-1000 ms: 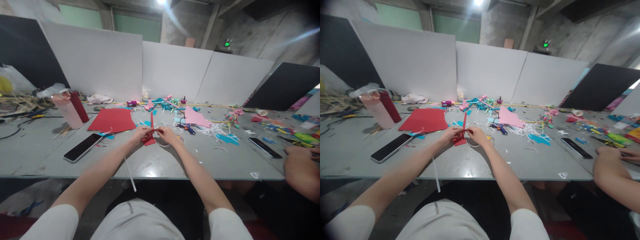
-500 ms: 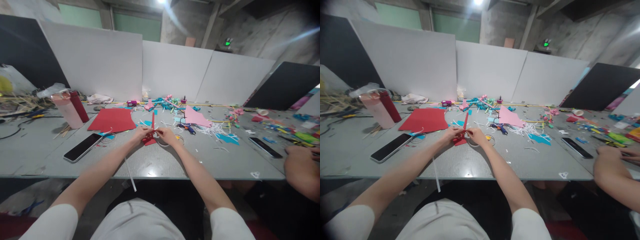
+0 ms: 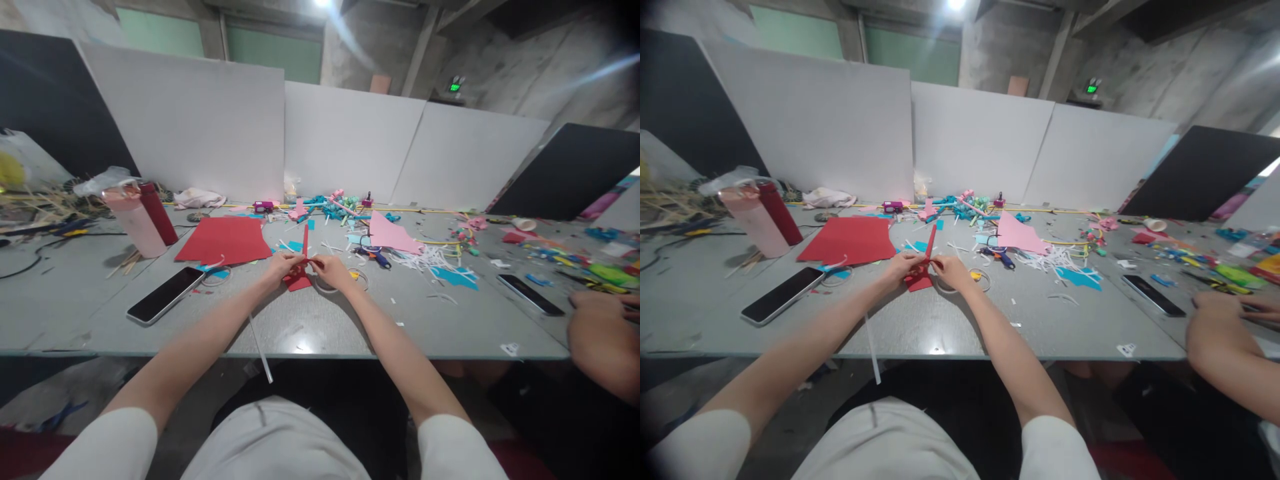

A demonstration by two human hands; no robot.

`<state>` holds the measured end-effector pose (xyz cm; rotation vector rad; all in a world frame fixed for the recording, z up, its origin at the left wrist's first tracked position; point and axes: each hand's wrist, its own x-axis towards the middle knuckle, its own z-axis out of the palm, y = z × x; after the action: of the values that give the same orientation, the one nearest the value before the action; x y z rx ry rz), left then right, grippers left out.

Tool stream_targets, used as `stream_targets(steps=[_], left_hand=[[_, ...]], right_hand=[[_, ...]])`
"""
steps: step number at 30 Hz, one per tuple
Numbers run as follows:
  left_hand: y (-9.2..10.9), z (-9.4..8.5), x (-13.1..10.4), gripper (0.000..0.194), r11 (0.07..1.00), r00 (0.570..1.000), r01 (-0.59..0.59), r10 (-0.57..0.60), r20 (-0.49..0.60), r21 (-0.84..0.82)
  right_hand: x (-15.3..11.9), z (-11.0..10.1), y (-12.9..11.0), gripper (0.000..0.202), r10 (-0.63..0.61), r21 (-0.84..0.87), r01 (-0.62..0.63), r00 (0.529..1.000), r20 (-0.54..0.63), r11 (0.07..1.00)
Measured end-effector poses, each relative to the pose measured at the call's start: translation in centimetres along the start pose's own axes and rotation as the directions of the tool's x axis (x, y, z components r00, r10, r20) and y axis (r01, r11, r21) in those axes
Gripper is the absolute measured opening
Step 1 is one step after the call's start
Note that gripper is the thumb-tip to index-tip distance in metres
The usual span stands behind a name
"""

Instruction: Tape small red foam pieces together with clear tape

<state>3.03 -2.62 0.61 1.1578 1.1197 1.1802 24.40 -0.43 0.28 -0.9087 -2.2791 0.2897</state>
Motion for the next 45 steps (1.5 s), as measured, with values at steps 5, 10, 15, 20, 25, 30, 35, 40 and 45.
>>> stream_targets(steps=[5, 10, 15, 20, 25, 30, 35, 40, 45], left_hand=[[0.1, 0.0, 0.0, 0.045, 1.0, 0.999, 0.018, -0.018, -0.036, -0.016], [0.0, 0.0, 0.2, 0.046, 1.0, 0.999, 0.018, -0.019, -0.033, -0.025], [0.1, -0.1, 0.1, 0.049, 0.999, 1.0, 0.028, -0.028, 0.001, -0.018], [0.0, -0.1, -0.1, 0.051, 1.0, 1.0, 0.02, -0.02, 0.015, -0.007], [-0.1, -0.1, -0.1, 0.051, 1.0, 1.0, 0.005, -0.004, 0.026, -0.018], [0.1, 0.1, -0.2, 0.048, 1.0, 1.0, 0.022, -0.022, 0.02, -0.016], [0.1, 0.1, -0.3, 0.048, 1.0, 0.999, 0.012, -0.011, 0.041, -0.009], [-0.2, 0.0, -0.2, 0.049, 1.0, 0.999, -0.007, 0.007, 0.052, 0.013], [-0.3, 0.1, -0.3, 0.048, 0.999, 0.999, -0.027, 0.026, 0.048, 0.023]], right_hand=[[-0.2, -1.0, -0.4, 0.023, 0.03, -0.046, -0.029, 0.999, 0.026, 0.999], [-0.2, -1.1, -0.4, 0.024, 0.015, -0.017, -0.015, 0.999, 0.041, 1.0], [-0.2, -1.1, -0.1, 0.023, 0.015, 0.027, -0.017, 0.998, 0.061, 1.0], [-0.3, -1.1, 0.0, 0.024, 0.011, 0.012, -0.012, 0.998, 0.062, 1.0], [-0.3, -0.9, 0.0, 0.022, 0.01, 0.0, -0.01, 0.998, 0.058, 1.0], [-0.4, -0.8, -0.1, 0.02, 0.022, -0.03, -0.021, 1.0, 0.017, 0.999], [-0.3, -0.4, 0.2, 0.02, 0.013, -0.016, -0.013, 1.0, 0.026, 1.0], [-0.2, -0.1, 0.8, 0.023, -0.002, 0.019, 0.001, 0.999, 0.048, 1.0], [-0.3, 0.0, 0.9, 0.021, 0.006, -0.02, -0.005, 0.999, 0.042, 1.0]])
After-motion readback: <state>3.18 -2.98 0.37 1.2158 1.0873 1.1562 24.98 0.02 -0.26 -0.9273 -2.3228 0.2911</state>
